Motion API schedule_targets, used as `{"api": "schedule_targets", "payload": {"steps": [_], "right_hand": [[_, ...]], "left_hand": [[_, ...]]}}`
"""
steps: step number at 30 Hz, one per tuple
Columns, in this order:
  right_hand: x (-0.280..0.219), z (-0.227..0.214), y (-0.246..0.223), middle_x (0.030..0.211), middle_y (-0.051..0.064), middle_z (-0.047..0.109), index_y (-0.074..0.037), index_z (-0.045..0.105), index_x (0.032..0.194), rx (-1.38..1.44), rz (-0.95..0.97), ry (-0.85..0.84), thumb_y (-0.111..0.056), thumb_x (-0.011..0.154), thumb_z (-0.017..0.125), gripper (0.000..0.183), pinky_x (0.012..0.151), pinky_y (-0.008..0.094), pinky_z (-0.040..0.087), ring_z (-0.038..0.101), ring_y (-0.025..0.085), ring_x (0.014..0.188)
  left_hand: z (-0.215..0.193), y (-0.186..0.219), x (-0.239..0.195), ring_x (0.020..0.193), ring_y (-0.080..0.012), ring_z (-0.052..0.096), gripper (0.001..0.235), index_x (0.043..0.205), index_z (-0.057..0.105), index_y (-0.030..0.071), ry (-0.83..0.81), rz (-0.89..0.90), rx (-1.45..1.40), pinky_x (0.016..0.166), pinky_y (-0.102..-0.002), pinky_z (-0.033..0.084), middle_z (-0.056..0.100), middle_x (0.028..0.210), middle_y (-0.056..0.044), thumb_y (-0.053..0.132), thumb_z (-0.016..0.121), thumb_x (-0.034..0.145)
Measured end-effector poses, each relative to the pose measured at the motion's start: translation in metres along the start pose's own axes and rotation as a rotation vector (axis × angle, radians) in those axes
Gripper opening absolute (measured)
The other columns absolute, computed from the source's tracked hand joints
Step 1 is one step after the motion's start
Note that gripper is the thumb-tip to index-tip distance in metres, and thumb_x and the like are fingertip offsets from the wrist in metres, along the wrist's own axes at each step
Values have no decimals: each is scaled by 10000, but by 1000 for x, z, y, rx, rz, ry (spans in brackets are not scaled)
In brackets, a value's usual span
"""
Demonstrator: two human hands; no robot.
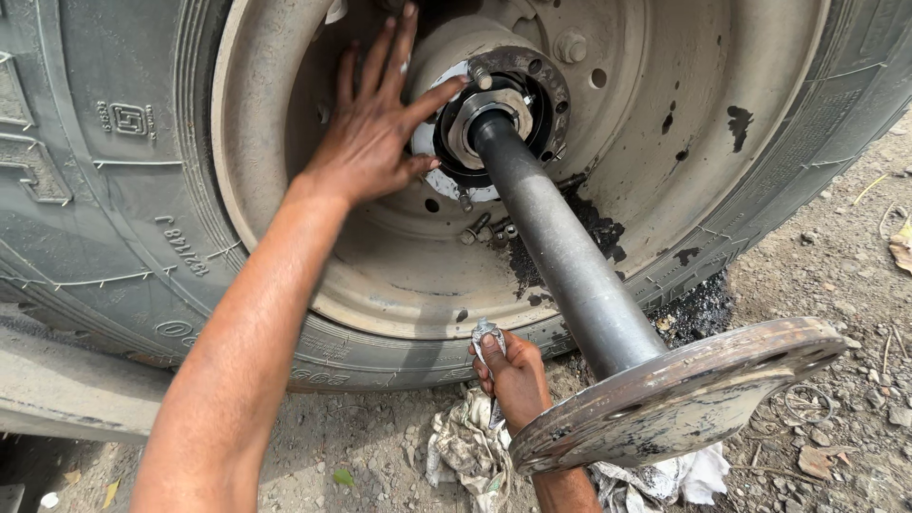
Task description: The person applies white grease to the wheel hub and axle of a large truck tire using a cloth. They repeatedly squeeze grease from a tube onto the cloth and spread it around the hub area.
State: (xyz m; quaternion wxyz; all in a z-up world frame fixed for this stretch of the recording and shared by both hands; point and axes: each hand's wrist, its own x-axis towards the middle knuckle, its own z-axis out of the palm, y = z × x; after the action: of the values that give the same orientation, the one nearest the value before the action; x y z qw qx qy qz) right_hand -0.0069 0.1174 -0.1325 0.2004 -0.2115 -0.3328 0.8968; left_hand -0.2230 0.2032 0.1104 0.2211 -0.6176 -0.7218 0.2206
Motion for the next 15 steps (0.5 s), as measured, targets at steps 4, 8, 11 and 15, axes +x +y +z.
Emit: {"api": "schedule_targets", "payload": {"steps": [4, 8, 11, 15], "right_hand": [[0, 2, 2, 598, -2, 526, -23, 664, 867, 9, 20, 1, -216, 1048, 535, 294, 456, 242, 358, 424, 82, 503], [2, 0, 2, 598, 1, 532, -16, 670, 869, 25, 18, 8, -215, 1043, 541, 295, 449, 241, 360, 436, 80, 499], [3, -1, 2, 601, 1, 536, -11, 668, 863, 22, -3, -1, -208, 1044, 543, 295, 448, 240, 364, 439, 78, 499], [1, 0, 4, 605, 2, 537, -15, 662, 859, 31, -11, -10, -194, 1044, 540, 285, 452, 236, 364, 432, 78, 498]], "left_hand": [[-6, -1, 7, 1601, -372, -20, 914, 1563, 522, 422, 81, 0, -205, 1285, -649, 30, -66, 1723, -148, 345, 922, 745], [-5, -3, 11, 1613, -399, -64, 718, 1456, 659, 349, 139, -110, -555, 1314, -610, -23, -6, 1748, -157, 150, 799, 780], [1, -4, 12, 1621, -366, -46, 494, 1298, 743, 301, 150, -126, -666, 1317, -573, -30, 45, 1759, -112, 255, 687, 809], [17, -3, 20, 1625, -360, -66, 501, 1236, 796, 240, 187, -141, -753, 1310, -578, -39, 29, 1765, -100, 487, 409, 1037]]}}
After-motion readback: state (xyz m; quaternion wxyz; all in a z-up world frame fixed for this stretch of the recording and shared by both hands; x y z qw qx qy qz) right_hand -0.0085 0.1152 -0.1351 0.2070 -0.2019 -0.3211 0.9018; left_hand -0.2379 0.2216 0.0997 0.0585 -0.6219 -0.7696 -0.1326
